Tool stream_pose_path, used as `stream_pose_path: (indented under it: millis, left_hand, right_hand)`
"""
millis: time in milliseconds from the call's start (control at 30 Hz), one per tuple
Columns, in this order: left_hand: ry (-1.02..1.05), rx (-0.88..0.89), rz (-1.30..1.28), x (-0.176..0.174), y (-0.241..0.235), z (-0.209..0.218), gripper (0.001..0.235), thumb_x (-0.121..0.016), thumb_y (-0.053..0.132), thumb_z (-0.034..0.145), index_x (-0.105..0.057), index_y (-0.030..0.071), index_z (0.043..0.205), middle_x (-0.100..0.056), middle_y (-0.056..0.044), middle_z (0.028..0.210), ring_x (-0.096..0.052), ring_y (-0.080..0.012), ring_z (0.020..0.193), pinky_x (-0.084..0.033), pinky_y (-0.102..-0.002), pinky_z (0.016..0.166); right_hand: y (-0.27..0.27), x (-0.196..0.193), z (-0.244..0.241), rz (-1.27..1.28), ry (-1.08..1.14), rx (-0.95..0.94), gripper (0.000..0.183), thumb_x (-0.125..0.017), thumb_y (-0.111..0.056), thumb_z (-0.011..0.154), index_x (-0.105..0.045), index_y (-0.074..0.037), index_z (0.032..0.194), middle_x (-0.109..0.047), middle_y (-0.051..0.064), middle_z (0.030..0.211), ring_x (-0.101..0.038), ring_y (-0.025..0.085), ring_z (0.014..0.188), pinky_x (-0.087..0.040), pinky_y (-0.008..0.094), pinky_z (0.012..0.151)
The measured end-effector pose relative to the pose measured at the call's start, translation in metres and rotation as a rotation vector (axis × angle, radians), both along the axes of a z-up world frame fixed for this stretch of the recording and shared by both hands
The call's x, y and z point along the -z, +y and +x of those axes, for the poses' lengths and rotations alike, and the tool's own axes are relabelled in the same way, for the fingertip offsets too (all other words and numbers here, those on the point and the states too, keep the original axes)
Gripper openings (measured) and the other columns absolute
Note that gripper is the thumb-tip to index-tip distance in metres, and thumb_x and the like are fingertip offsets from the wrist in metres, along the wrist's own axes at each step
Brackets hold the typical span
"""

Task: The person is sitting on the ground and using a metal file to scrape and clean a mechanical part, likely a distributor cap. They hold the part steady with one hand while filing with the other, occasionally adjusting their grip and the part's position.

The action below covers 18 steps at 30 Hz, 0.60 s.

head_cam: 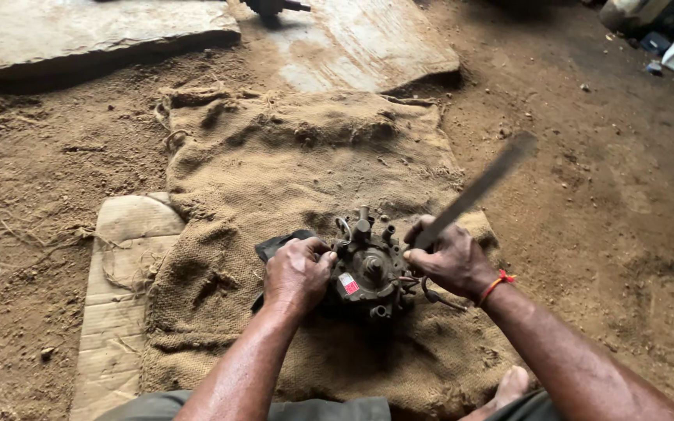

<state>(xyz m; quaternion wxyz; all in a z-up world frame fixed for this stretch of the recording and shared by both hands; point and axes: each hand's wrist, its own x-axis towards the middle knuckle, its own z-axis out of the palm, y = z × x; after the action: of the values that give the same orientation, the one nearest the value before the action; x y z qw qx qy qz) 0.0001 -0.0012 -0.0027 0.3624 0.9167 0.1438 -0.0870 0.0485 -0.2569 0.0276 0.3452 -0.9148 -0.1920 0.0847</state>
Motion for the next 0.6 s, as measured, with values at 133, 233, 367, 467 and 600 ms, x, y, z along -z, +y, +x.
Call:
stream_pose_path:
  millis: [133, 233, 367, 467, 600]
  left_hand:
    - [-0.009, 0.0, 0.005, -0.001, 0.0, 0.001, 0.027, -0.071, 0.042, 0.092, -0.078, 0.021, 0.108, -0.075, -0.005, 0.102, -0.073, -0.0231, 0.091, -0.059, -0.043, 0.084]
    - [0.005, -0.002, 0.011, -0.002, -0.001, 0.0, 0.028, -0.071, 0.043, 0.091, -0.078, 0.022, 0.108, -0.074, -0.005, 0.105, -0.073, -0.0243, 0.094, -0.059, -0.044, 0.086]
    - [0.009, 0.001, 0.027, -0.007, -0.001, 0.0, 0.029, -0.072, 0.044, 0.091, -0.078, 0.022, 0.109, -0.075, -0.007, 0.106, -0.072, -0.0268, 0.097, -0.058, -0.045, 0.089]
    - [0.009, -0.013, -0.017, -0.009, -0.001, -0.001, 0.029, -0.072, 0.043, 0.09, -0.078, 0.022, 0.109, -0.076, -0.006, 0.106, -0.073, -0.0268, 0.098, -0.058, -0.045, 0.089]
    - [0.032, 0.0, 0.008, -0.005, -0.001, 0.0, 0.029, -0.071, 0.043, 0.092, -0.077, 0.023, 0.112, -0.076, -0.006, 0.104, -0.073, -0.0247, 0.096, -0.059, -0.044, 0.088]
  right_hand:
    - [-0.001, -0.003, 0.001, -0.021, 0.047, 0.047, 0.027, -0.079, -0.03, 0.081, -0.07, -0.006, 0.089, -0.075, 0.004, 0.077, -0.072, 0.014, 0.072, -0.062, 0.032, 0.068]
    - [0.003, -0.008, -0.001, -0.164, 0.039, 0.083, 0.032, -0.082, -0.036, 0.08, -0.071, -0.006, 0.085, -0.074, 0.004, 0.072, -0.072, 0.015, 0.067, -0.061, 0.032, 0.065]
    - [0.005, -0.017, -0.002, -0.108, 0.052, 0.077, 0.03, -0.083, -0.035, 0.079, -0.072, -0.007, 0.08, -0.075, 0.003, 0.069, -0.072, 0.014, 0.066, -0.059, 0.032, 0.064]
    - [0.005, -0.017, -0.001, -0.088, 0.064, 0.034, 0.028, -0.082, -0.034, 0.08, -0.072, -0.007, 0.081, -0.076, 0.004, 0.071, -0.074, 0.015, 0.067, -0.062, 0.032, 0.065]
    - [0.006, -0.009, 0.002, -0.238, 0.048, 0.021, 0.03, -0.079, -0.038, 0.086, -0.07, -0.009, 0.086, -0.077, 0.005, 0.081, -0.075, 0.015, 0.073, -0.065, 0.032, 0.069]
